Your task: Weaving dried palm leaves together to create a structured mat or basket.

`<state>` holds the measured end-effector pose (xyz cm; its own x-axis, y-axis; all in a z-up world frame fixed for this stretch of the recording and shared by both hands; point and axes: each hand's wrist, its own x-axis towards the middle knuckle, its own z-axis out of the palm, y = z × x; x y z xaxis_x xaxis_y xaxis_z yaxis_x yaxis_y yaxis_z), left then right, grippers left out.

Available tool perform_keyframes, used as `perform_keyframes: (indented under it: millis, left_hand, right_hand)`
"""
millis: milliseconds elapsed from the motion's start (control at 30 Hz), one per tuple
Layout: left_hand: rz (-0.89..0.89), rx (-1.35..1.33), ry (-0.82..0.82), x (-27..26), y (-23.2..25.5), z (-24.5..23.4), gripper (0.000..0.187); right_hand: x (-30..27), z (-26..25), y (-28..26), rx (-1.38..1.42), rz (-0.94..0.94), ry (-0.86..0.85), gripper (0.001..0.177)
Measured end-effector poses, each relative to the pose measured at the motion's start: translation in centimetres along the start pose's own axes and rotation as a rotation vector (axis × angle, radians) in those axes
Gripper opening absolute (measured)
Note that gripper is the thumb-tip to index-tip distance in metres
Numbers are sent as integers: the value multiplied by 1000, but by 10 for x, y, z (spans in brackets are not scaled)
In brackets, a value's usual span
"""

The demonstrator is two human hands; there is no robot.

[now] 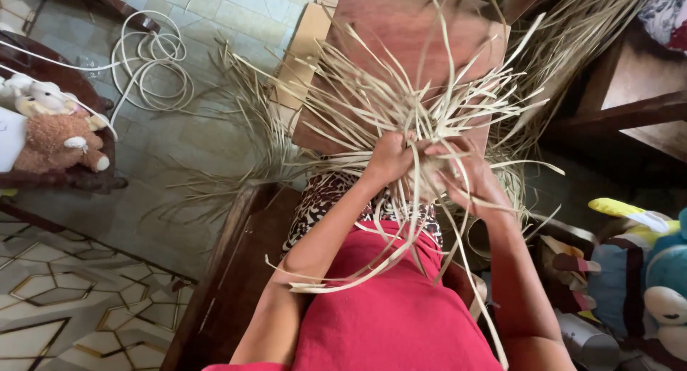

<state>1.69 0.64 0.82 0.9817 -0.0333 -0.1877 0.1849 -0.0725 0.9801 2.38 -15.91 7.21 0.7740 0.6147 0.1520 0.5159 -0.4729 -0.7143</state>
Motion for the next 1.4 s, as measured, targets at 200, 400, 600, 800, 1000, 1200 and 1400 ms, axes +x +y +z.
perform_keyframes:
  millis: [200, 400, 600, 800, 1000, 1200, 1400]
  left_hand:
    - [-118, -171, 91, 36, -34, 10, 44]
    - [75, -319, 146, 47, -22, -12, 21]
    - [-210, -531, 479, 71, 39, -94, 36]
    - [-209, -126, 192, 20, 60, -86, 74]
    - [-118, -240, 130, 12, -48, 8, 43]
    - [-37, -151, 140, 36, -13, 11, 51]
    - [144, -87, 465, 61, 12, -5, 63]
  right_hand:
    - [-1, 38, 9, -209, -444, 179, 37]
    - [-21, 46, 18, -124, -352, 57, 39]
    - [-34, 29, -16, -70, -105, -8, 17]
    - [-30, 33, -15, -157, -195, 88, 20]
    - [-26, 40, -7, -113, -339, 138, 14]
    - [-40, 55, 5, -768, -455, -12, 23]
    - [-37, 10, -19, -793, -350, -70, 10]
